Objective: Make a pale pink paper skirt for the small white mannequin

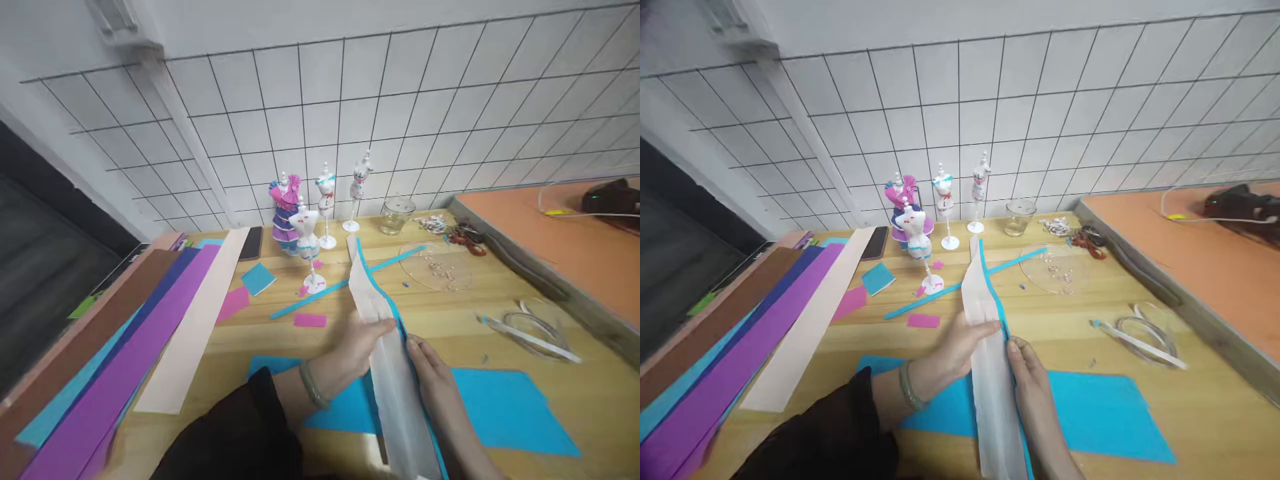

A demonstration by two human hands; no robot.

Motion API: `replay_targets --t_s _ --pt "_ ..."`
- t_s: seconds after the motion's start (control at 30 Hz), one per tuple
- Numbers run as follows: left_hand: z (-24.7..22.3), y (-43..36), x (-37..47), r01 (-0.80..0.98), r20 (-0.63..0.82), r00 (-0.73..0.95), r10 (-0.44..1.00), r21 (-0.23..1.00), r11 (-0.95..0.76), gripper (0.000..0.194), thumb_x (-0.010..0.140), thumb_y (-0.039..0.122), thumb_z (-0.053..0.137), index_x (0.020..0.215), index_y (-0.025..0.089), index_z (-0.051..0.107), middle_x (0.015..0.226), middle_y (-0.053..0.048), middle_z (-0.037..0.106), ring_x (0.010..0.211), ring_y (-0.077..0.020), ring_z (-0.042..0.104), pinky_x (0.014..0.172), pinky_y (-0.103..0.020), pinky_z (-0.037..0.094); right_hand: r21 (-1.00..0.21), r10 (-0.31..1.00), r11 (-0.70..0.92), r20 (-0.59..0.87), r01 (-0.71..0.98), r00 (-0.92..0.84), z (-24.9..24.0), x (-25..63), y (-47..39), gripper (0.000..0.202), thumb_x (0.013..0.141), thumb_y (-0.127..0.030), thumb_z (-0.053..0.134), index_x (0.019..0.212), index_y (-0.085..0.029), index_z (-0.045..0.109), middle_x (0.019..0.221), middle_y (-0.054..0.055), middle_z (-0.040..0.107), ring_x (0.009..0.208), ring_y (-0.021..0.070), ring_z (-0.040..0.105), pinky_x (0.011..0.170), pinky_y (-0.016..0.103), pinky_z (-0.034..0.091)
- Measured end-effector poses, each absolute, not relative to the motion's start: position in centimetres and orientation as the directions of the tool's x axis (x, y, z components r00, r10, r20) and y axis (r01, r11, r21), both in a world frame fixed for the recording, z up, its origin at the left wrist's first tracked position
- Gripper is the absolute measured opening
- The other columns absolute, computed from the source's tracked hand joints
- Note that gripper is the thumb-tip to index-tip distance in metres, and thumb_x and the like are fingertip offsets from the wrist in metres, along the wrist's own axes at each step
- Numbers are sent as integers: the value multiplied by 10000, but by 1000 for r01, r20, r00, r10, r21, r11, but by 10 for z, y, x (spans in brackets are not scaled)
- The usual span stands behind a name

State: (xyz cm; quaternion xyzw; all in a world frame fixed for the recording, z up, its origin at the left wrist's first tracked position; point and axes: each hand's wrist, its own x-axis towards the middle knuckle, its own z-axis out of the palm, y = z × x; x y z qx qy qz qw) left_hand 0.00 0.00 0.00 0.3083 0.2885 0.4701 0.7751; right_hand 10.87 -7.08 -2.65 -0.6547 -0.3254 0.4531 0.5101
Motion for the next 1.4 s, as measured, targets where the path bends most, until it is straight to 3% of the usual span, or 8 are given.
replay_targets --t_s 0.37,0.73,1.0,1.17,1.4 --pt "0 1 1 -531 -178 373 911 764 366 393 643 206 819 1022 148 730 877 -57 690 813 -185 618 831 -348 479 -960 879 -279 -269 -33 394 -25 108 -69 469 757 -655 654 893 -207 680 946 49 721 938 239 615 812 301 477" --pt "1 2 -3 -531 -248 358 900 739 415 314 588 239 858 849 142 715 869 -64 703 817 -195 623 813 -325 463 -940 862 -329 -337 -89 379 -34 109 -67 491 733 -672 664 907 -213 666 857 29 694 783 213 597 668 289 477" --pt "-6 13 -6 -513 -448 467 763 565 646 309 645 332 815 854 138 695 786 -74 712 833 -253 661 790 -353 482 -943 870 -318 -333 -101 363 -30 105 -72 452 744 -658 665 872 -224 653 852 17 673 824 208 573 684 269 457" --pt "-3 17 -9 -474 -426 481 766 609 636 377 518 238 882 821 117 692 723 -52 684 722 -208 628 739 -341 476 -936 880 -312 -349 -161 322 -35 106 -75 432 730 -635 699 839 -222 633 764 -4 612 702 172 519 608 254 434" --pt "-9 17 -9 -486 -358 413 837 691 535 427 492 282 913 825 113 705 746 -48 675 669 -170 600 694 -330 478 -885 844 -363 -445 -292 299 -22 98 -76 497 649 -669 751 869 -232 663 846 14 650 758 187 581 650 264 499"
